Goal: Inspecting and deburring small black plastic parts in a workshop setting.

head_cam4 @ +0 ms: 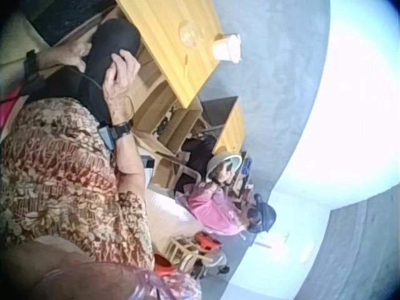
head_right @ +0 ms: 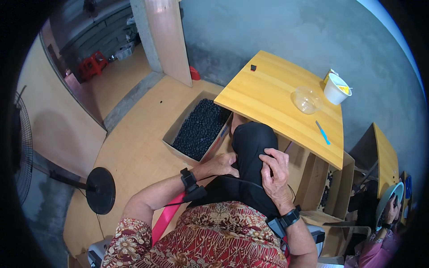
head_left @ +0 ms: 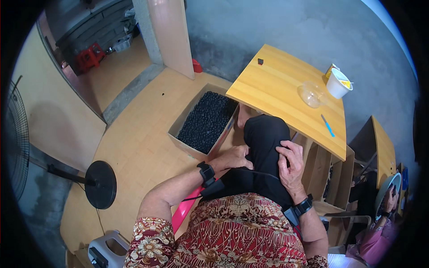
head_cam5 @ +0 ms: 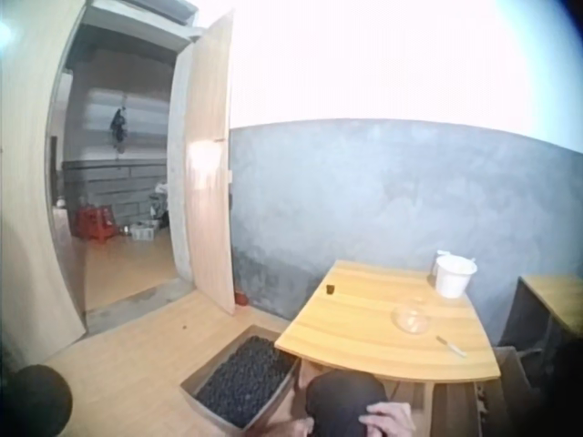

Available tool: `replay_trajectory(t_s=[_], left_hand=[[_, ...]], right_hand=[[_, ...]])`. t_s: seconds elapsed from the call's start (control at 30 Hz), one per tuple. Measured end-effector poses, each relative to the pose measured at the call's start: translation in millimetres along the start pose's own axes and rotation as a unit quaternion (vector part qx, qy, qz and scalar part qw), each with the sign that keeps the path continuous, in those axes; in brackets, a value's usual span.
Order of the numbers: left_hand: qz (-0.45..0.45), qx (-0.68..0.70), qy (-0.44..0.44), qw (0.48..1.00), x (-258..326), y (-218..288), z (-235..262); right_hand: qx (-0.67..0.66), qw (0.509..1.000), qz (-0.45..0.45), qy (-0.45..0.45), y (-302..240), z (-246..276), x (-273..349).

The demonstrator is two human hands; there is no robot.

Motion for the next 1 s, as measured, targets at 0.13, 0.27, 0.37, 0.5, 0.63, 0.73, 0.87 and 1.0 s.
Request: replay_trajectory(t_s=[0.13, 0.27, 0.37, 0.5, 0.63, 0.73, 0.87, 1.0], left_hand=[[0.043, -0.033, -0.021, 0.998, 2.0, -8.0, -2.1], [0.018, 0.022, 0.015, 0.999, 0.6, -14.0, -9.4], [0.014, 0.073, -0.001, 0.997, -5.1, -21.3, -14.0], [0.032, 0.059, -0.055, 0.996, -2.7, -24.5, -15.7], [-0.001, 0.157, -0.063, 0.986, 7.3, -20.5, -1.3], [-0.062, 0.049, -0.031, 0.996, 2.6, -31.6, 32.6], [0.083, -0.071, 0.075, 0.991, -6.7, -98.4, 76.3], [0.145, 0.139, 0.069, 0.977, 4.9, -148.6, 53.1]], right_hand=[[-0.001, 1.0, -0.001, 0.001, 0.8, 0.1, 0.3], [0.002, 1.0, 0.0, 0.003, 1.2, 0.4, 0.0], [0.005, 1.0, -0.001, 0.001, 1.4, 0.0, -0.6], [0.001, 1.0, 0.008, 0.001, -4.1, -0.1, -2.5], [0.001, 0.999, 0.024, -0.035, -6.7, 5.9, -13.5], [0.032, 0.997, 0.026, -0.065, 17.0, 16.4, -35.0], [0.174, 0.982, -0.015, -0.069, 96.2, 13.3, -63.8], [0.262, 0.949, -0.092, -0.15, 165.9, -0.5, -52.7]])
Point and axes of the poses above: each hand's wrist, its own x-axis away from the middle knuckle, its own z-axis out of the back of the hand, y = z × x, the point moved 8 cm from there along -x, towards the middle knuckle, and after that the axes turned 14 degrees about -x, right-handed, at the moved point
